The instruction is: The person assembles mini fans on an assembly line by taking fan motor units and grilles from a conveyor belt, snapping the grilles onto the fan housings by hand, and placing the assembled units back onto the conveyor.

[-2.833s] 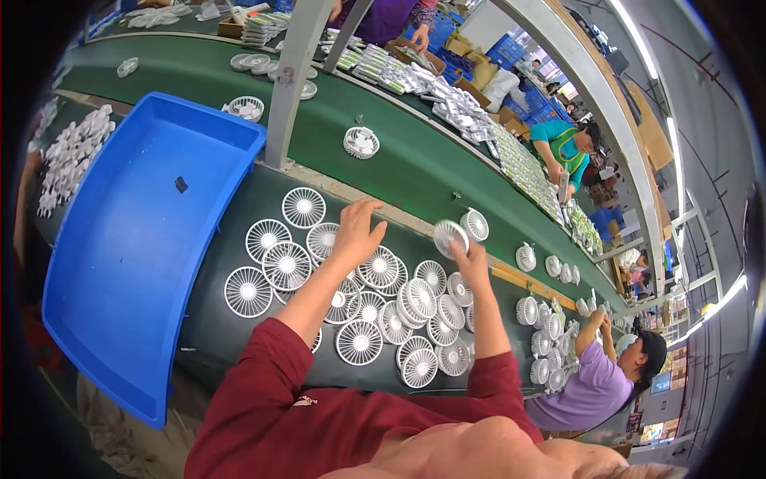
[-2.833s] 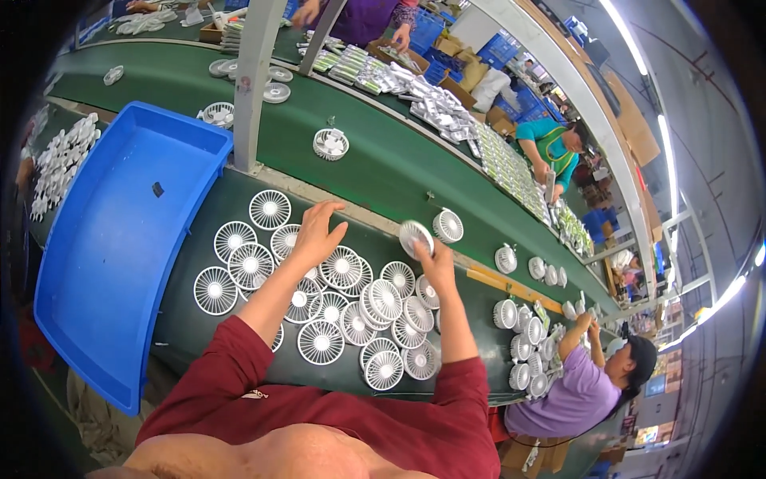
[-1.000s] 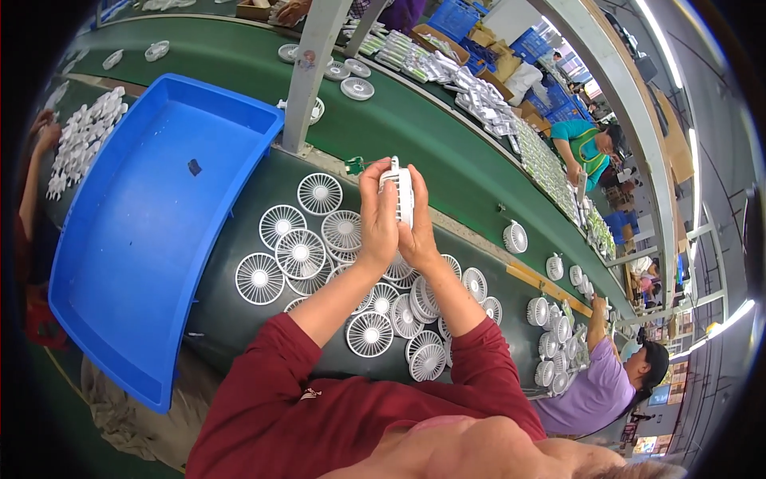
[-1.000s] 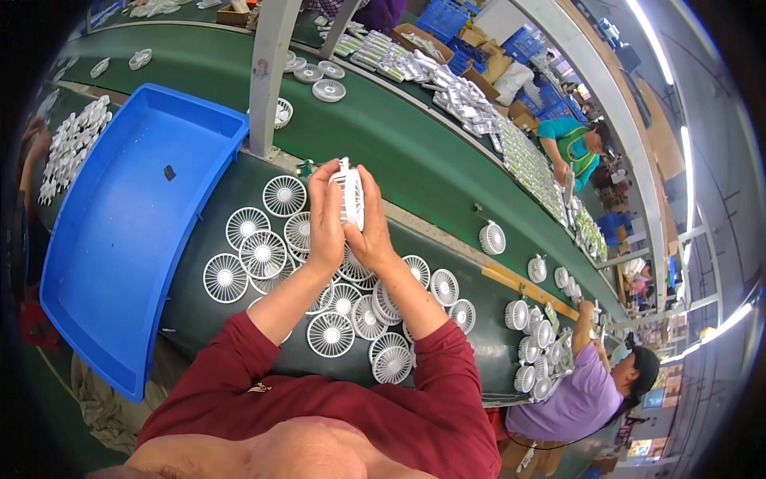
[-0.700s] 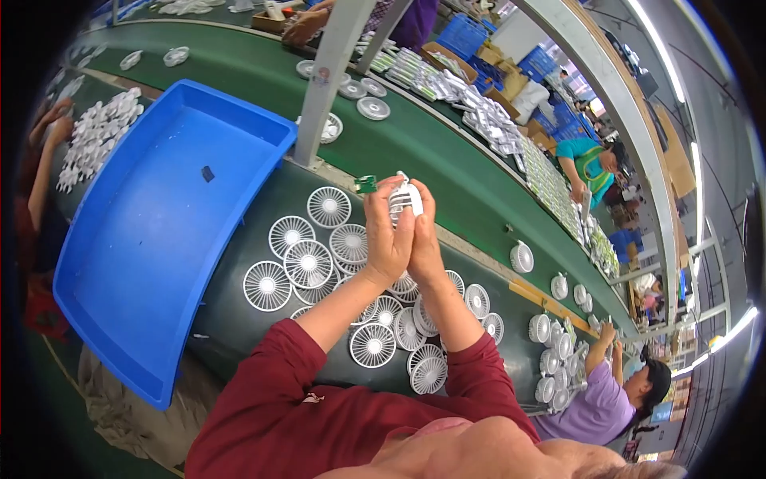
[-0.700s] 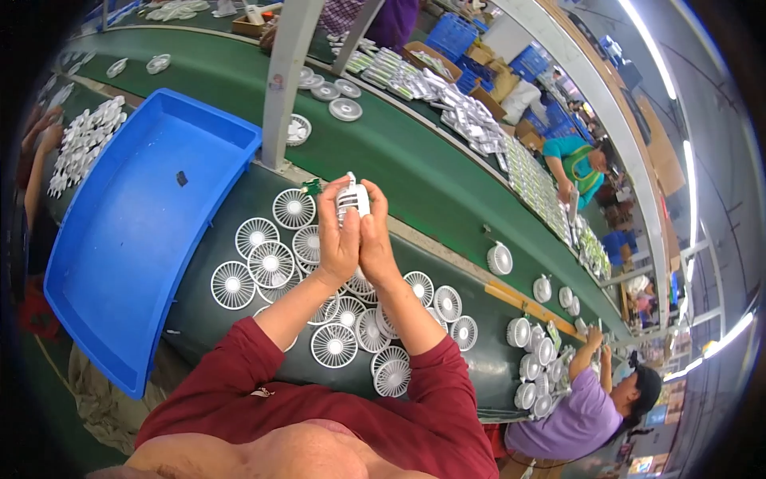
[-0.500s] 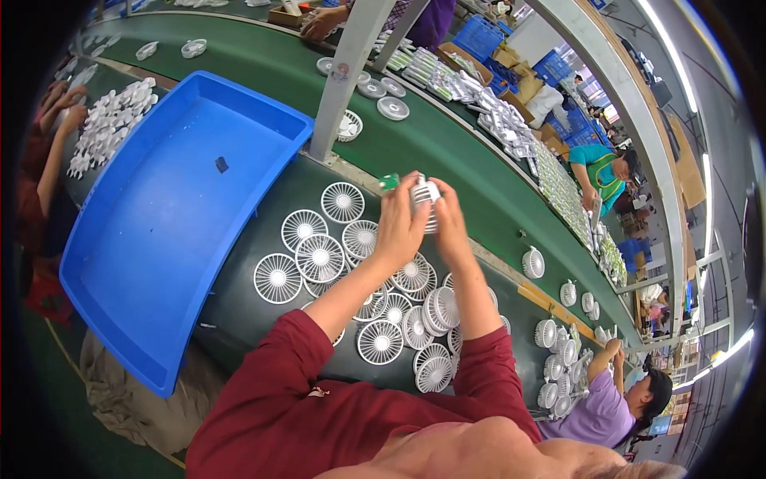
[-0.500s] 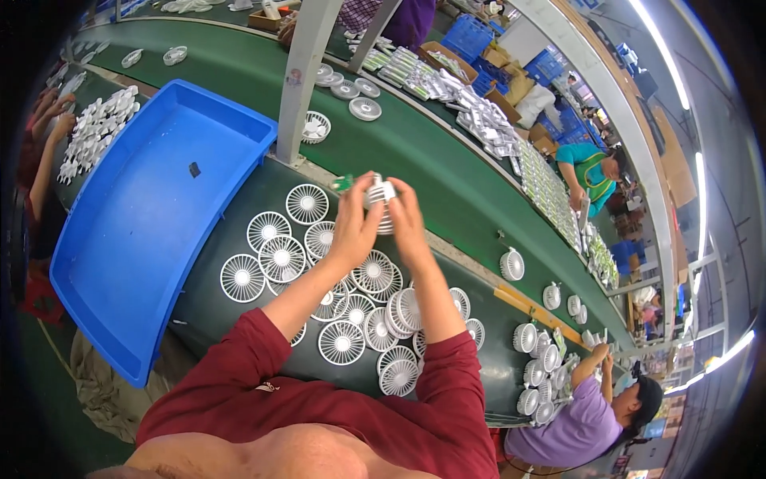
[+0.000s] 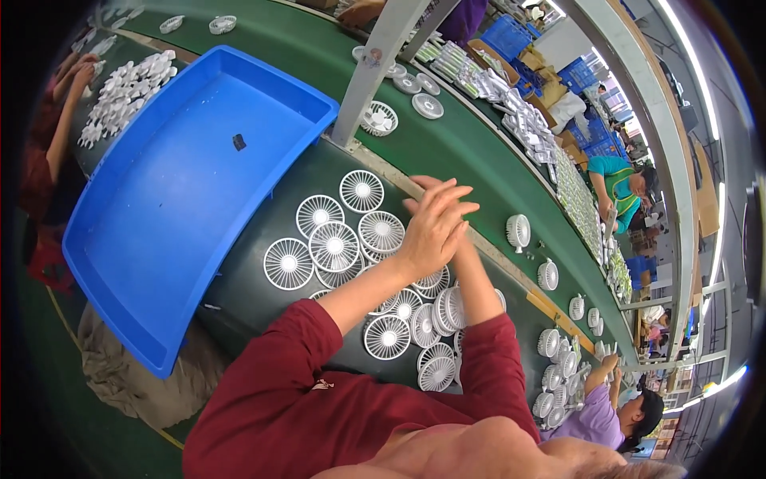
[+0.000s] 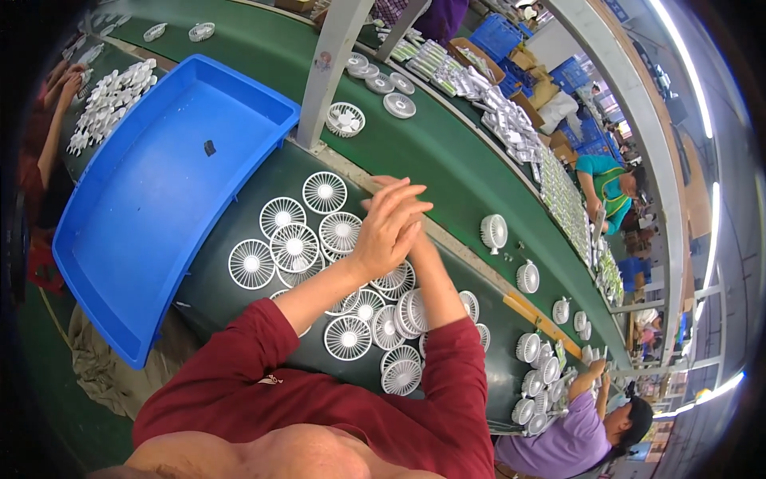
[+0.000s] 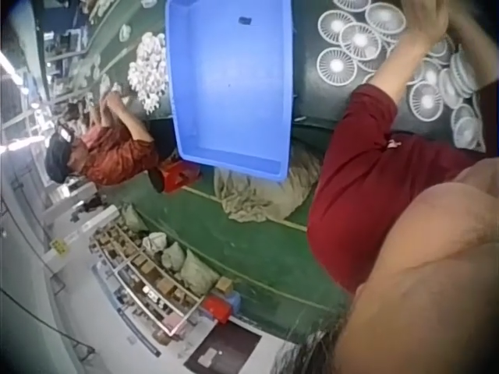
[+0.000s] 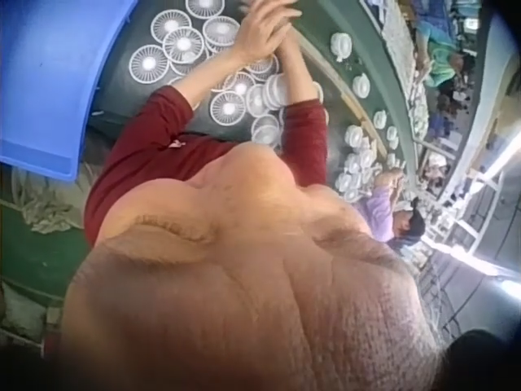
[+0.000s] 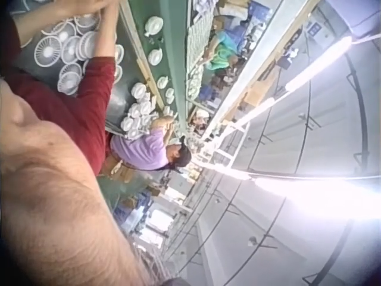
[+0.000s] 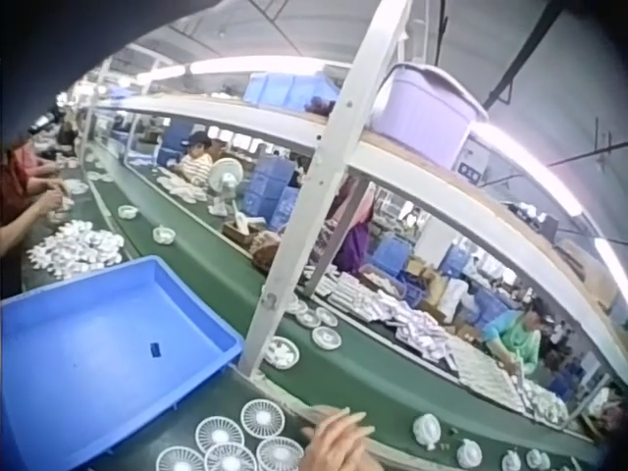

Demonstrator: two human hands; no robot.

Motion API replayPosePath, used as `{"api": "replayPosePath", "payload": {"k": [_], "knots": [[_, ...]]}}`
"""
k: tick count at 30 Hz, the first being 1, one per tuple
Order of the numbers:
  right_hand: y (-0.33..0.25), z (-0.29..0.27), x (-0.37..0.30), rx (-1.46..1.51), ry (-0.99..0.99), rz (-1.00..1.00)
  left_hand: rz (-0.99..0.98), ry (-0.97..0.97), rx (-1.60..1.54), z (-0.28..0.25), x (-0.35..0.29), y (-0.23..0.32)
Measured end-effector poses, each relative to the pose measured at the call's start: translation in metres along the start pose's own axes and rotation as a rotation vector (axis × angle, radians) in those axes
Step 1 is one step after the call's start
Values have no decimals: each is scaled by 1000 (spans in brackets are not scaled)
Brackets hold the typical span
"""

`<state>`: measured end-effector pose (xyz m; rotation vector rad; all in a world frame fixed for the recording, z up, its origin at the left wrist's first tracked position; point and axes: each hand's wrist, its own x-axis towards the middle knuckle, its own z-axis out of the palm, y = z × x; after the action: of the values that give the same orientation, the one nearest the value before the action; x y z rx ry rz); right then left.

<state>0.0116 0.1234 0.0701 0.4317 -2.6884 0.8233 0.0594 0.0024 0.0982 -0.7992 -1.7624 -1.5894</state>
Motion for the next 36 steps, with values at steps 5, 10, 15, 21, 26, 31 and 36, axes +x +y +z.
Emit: {"api": "replayPosePath", "payload": {"k": [5,10,15,21,26,31,36], "knots": [[-44,48,24,-24,-272,-374,27,29,-39,0,2,3],[-52,70,22,-141,-247,-348,-6,41,-61,-5,2,1],[-43,57,39,-81,-243,-329,-19,47,-104,-2,8,1],[-15,31,86,4,-31,-71,-49,52,-103,-3,9,-3],[5,33,106,-64,24,-77,-60,56,-85,-5,4,-7],[36,49,130,-158,44,-144,-70,67,-83,-8,1,-9],[69,59,132,-313,137,-232,-94,15,-78,3,7,-12]]}}
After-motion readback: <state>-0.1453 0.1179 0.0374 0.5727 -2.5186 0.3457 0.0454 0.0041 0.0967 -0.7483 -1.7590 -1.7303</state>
